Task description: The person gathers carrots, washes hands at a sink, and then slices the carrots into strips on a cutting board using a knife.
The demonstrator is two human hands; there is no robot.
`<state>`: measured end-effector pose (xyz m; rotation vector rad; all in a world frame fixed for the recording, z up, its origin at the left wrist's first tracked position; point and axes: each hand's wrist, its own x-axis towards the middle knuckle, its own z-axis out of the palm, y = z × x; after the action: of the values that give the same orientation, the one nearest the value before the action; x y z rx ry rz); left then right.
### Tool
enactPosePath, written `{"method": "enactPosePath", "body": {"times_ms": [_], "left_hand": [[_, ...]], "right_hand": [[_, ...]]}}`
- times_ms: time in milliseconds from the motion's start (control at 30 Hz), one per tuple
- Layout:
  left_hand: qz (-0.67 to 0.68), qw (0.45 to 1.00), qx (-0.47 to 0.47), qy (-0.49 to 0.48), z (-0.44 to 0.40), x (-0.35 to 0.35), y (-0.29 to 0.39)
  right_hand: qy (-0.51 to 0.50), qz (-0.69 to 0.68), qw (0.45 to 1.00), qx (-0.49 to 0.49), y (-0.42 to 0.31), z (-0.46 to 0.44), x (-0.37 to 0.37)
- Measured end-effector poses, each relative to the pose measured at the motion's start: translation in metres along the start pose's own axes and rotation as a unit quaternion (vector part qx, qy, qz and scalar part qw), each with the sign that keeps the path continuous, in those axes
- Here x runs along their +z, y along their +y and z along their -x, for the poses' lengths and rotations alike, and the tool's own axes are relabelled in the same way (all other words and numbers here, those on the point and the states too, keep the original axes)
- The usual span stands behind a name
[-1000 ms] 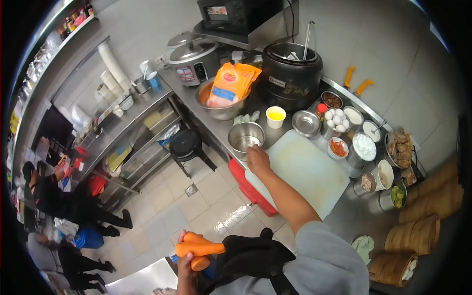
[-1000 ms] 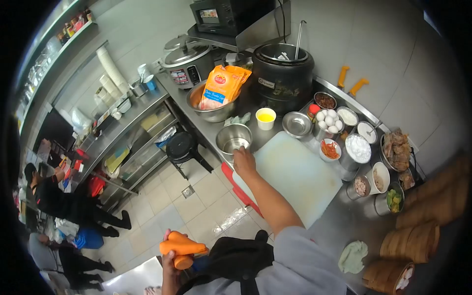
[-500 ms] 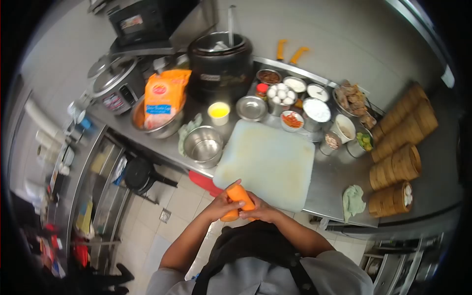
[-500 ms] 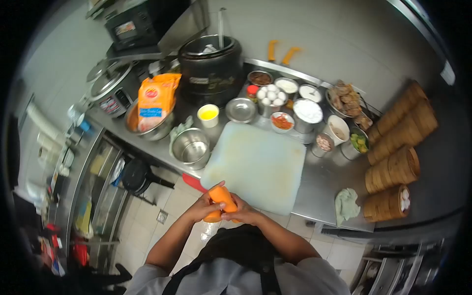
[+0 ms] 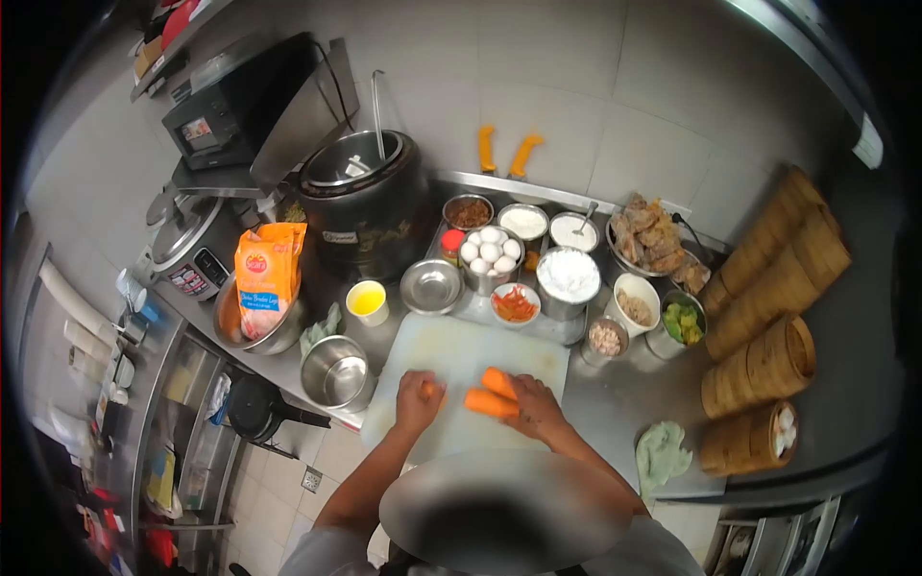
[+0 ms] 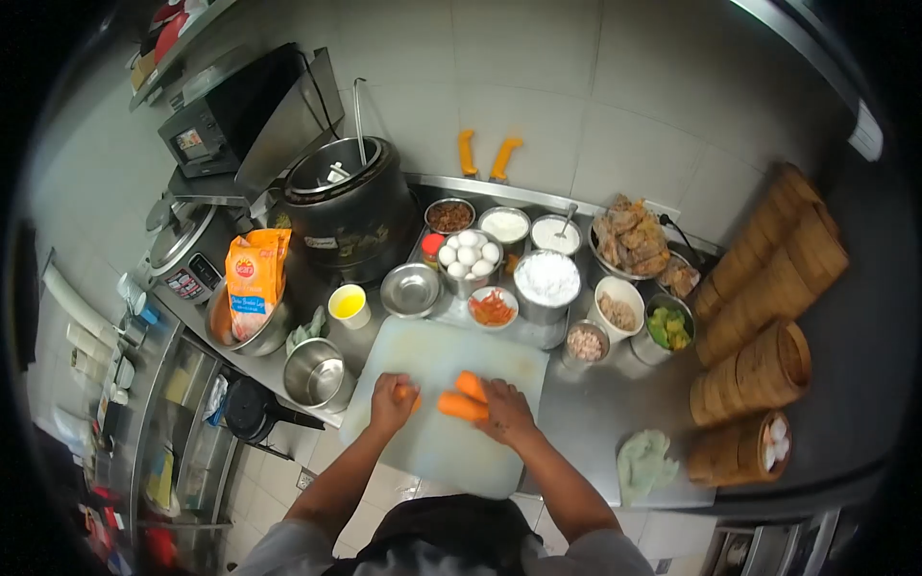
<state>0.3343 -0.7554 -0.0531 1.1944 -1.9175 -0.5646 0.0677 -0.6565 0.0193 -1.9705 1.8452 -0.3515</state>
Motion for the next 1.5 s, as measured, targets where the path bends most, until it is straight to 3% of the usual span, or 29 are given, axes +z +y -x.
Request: {"method": "enactPosePath", "body": {"times_ms": [67, 133, 200, 267, 333, 367, 500, 533, 600, 700, 833, 900, 967, 1133, 1467, 1500], "left_hand": [[-0.034, 0.998, 0.036, -0.024, 0.009, -0.010, 0.020], [-0.053, 0.996, 0.061, -0.030, 0.021, -0.014, 0.023], [-0.078, 0.996, 0.025, -0.046, 0.027, -0.013, 0.021], [-0.108, 0.994, -0.003, -0.020, 0.030, -0.006, 0.024], [-0.139, 0.990, -0.031, 0.007, 0.031, -0.004, 0.028], [-0.171, 0.984, -0.056, 0.014, 0.030, -0.004, 0.033], [-0.211, 0.973, -0.089, 0.017, 0.029, -0.005, 0.039], [-0.215, 0.972, -0.090, 0.014, 0.029, -0.005, 0.038], [-0.218, 0.972, -0.082, 0.013, 0.028, -0.005, 0.033], [-0.216, 0.972, -0.094, -0.004, 0.027, -0.006, 0.035], [-0.225, 0.970, -0.090, -0.009, 0.025, -0.006, 0.036], [-0.224, 0.970, -0.089, -0.010, 0.024, -0.004, 0.033], [-0.220, 0.971, -0.091, 0.006, 0.027, -0.004, 0.034], [-0.223, 0.970, -0.099, -0.006, 0.027, -0.002, 0.031], [-0.230, 0.970, -0.074, 0.009, 0.027, -0.003, 0.031], [-0.229, 0.970, -0.077, 0.013, 0.027, -0.003, 0.032]], "right_hand": [[-0.002, 0.016, 1.000, -0.020, 0.014, -0.020, -0.023], [-0.020, -0.143, 0.988, -0.063, 0.037, -0.059, -0.046], [0.071, -0.262, 0.962, -0.039, 0.055, -0.121, -0.073], [0.135, -0.238, 0.962, 0.003, 0.063, -0.204, -0.118], [0.267, -0.254, 0.929, 0.038, 0.063, -0.275, -0.162], [0.372, -0.184, 0.910, -0.007, 0.075, -0.317, -0.175], [0.454, -0.218, 0.858, 0.104, 0.100, -0.440, -0.222], [0.452, -0.222, 0.858, 0.098, 0.093, -0.446, -0.235], [0.422, -0.237, 0.849, 0.212, 0.083, -0.452, -0.259], [0.445, -0.217, 0.842, 0.215, 0.086, -0.456, -0.263], [0.433, -0.198, 0.856, 0.202, 0.096, -0.461, -0.270], [0.525, -0.194, 0.816, 0.140, 0.098, -0.463, -0.279], [0.546, -0.192, 0.811, 0.078, 0.097, -0.453, -0.317], [0.504, -0.170, 0.839, 0.113, 0.059, -0.408, -0.393], [0.493, -0.114, 0.854, 0.120, 0.105, -0.409, -0.336], [0.496, -0.146, 0.852, 0.084, 0.114, -0.411, -0.326]]}}
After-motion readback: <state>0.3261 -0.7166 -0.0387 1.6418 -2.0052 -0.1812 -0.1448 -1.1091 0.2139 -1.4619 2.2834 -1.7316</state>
